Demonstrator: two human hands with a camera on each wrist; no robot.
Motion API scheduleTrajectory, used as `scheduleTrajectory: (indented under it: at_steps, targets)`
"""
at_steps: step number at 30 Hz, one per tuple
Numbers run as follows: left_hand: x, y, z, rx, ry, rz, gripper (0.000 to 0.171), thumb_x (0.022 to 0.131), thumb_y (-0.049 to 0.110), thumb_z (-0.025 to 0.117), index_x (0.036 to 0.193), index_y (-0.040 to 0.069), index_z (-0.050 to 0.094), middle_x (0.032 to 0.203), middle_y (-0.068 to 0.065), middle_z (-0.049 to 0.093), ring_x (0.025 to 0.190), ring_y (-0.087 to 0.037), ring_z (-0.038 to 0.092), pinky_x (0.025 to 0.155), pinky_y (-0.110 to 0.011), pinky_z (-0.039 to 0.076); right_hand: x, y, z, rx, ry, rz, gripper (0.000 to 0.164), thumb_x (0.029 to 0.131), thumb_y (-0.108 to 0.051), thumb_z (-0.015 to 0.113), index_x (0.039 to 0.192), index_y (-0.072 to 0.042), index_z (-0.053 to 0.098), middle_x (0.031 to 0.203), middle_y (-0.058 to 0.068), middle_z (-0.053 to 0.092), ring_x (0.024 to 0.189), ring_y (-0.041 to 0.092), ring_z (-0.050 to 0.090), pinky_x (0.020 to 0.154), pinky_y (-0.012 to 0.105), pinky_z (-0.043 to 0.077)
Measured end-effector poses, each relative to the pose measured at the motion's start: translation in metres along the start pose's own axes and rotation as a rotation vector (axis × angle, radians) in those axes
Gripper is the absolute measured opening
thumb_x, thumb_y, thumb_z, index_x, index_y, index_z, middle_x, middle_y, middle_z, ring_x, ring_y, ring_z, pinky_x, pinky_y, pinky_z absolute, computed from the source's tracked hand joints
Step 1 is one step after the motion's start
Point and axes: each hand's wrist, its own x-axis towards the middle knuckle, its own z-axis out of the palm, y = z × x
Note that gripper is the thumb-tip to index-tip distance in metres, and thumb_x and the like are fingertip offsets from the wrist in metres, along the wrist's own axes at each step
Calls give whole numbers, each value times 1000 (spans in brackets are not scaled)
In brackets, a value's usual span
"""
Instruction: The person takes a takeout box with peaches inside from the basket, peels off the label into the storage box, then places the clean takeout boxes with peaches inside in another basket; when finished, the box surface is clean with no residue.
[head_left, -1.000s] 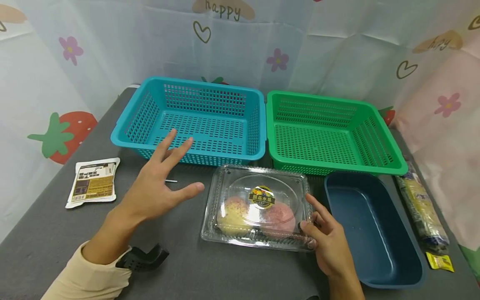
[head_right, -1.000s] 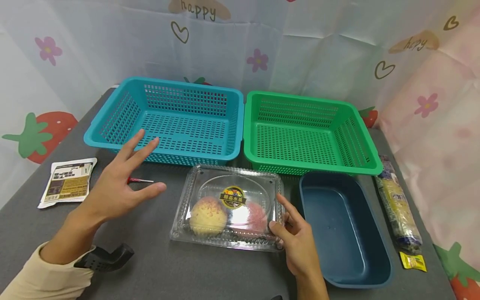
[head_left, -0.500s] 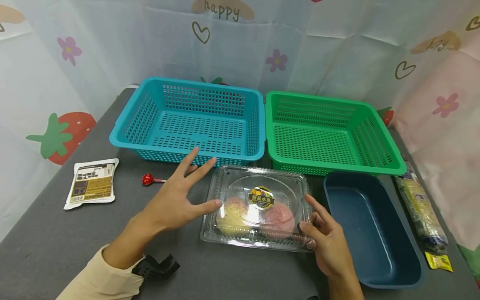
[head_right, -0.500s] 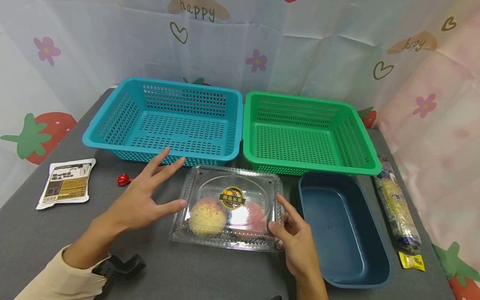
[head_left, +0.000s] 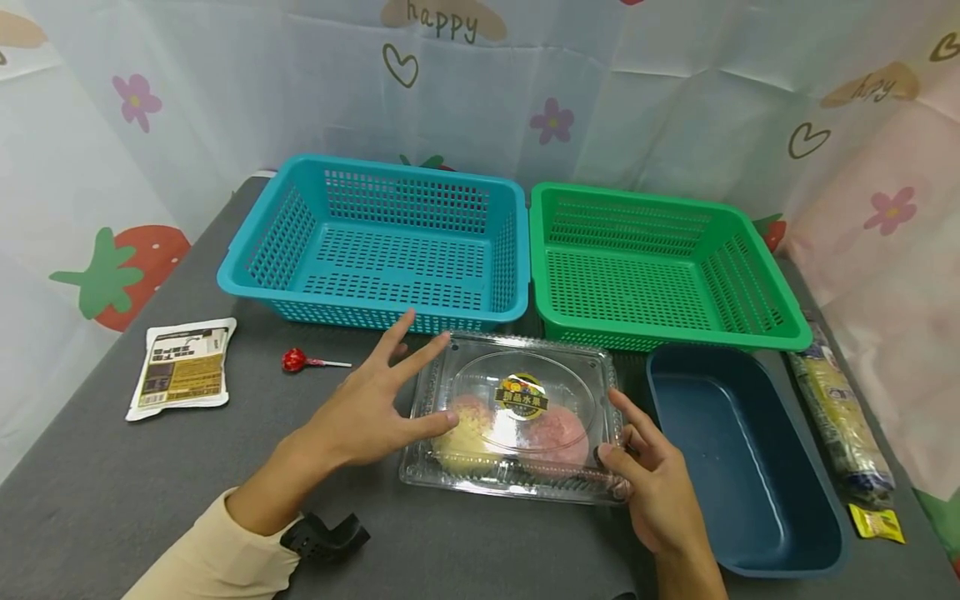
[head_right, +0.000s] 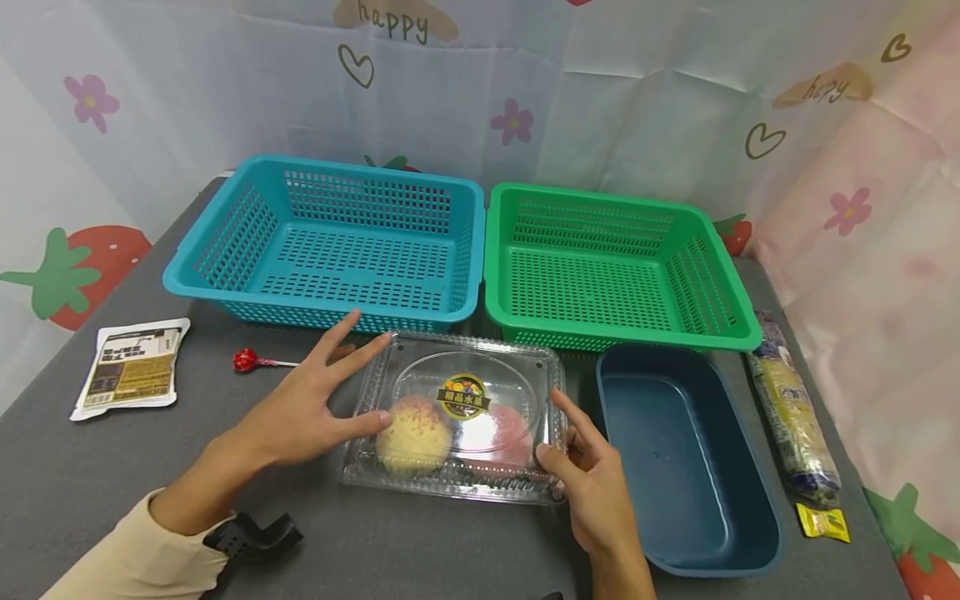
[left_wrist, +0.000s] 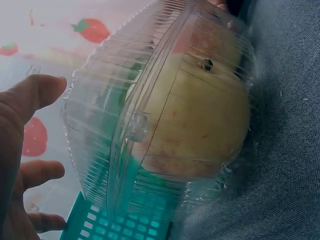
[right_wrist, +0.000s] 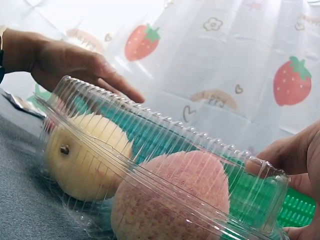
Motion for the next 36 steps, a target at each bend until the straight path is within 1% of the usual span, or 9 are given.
scheduleTrajectory:
  at_steps: [9,14,17,21,24,27,30,33,36]
  targets:
    - [1,-1,4,52,-44,-14,87,82,64,64,153,30,29,161,-2,-2,133,-46,31,89,-68,39,0,1,-1,-5,-7,-6,59,93,6,56,148,-6,38,89,18,41,80,20,42,60,27,39]
    - [4,-4,8,62,-90,-61,87,80,67,63,153,34,27,160,-8,3,131,-48,33,89,-70,38,-1,1,-1,7,-2,-8,60,92,7,56,147,-5,39,89,17,39,79,19,41,53,26,34]
    - [5,-5,9,57,-135,-96,90,79,70,61,154,37,23,158,-13,11,128,-50,36,87,-70,38,-1,1,0,8,-3,-6,60,92,8,57,147,-5,39,90,17,38,78,19,41,50,27,31]
    - [6,-5,7,43,-198,-117,92,78,72,61,154,43,16,147,-18,33,120,-44,46,86,-64,43,0,1,0,5,-13,-7,59,92,7,57,147,-6,39,90,17,38,77,18,41,48,29,29]
    - [8,-7,7,8,-230,-101,93,78,70,62,153,44,14,138,-16,43,117,-35,49,86,-59,44,-1,0,-1,0,-20,-8,59,92,7,57,147,-6,39,89,17,39,77,18,41,49,28,31]
    - [11,-11,6,-40,-260,-67,95,79,66,65,154,41,13,140,-15,43,123,-33,46,90,-57,43,-1,-1,0,-16,-25,-7,59,93,6,57,147,-7,39,88,16,41,78,19,42,55,26,36]
    - [15,-14,4,-99,-292,-43,97,79,61,69,155,37,14,146,-16,38,128,-33,41,94,-58,40,0,-2,0,-42,-22,-10,59,93,5,58,147,-8,39,87,15,42,79,19,43,62,26,40]
    - [19,-15,2,-163,-320,-31,98,79,56,72,156,33,14,146,-15,37,126,-31,41,96,-56,39,-1,-4,0,-68,-16,-10,59,93,4,59,147,-8,40,87,15,41,77,17,42,63,25,41]
    - [22,-17,2,-260,-327,-45,97,80,48,75,155,30,17,140,-17,38,118,-31,44,91,-50,43,-1,-7,1,-113,-14,-6,59,93,3,60,147,-10,40,87,15,40,71,15,41,58,25,38]
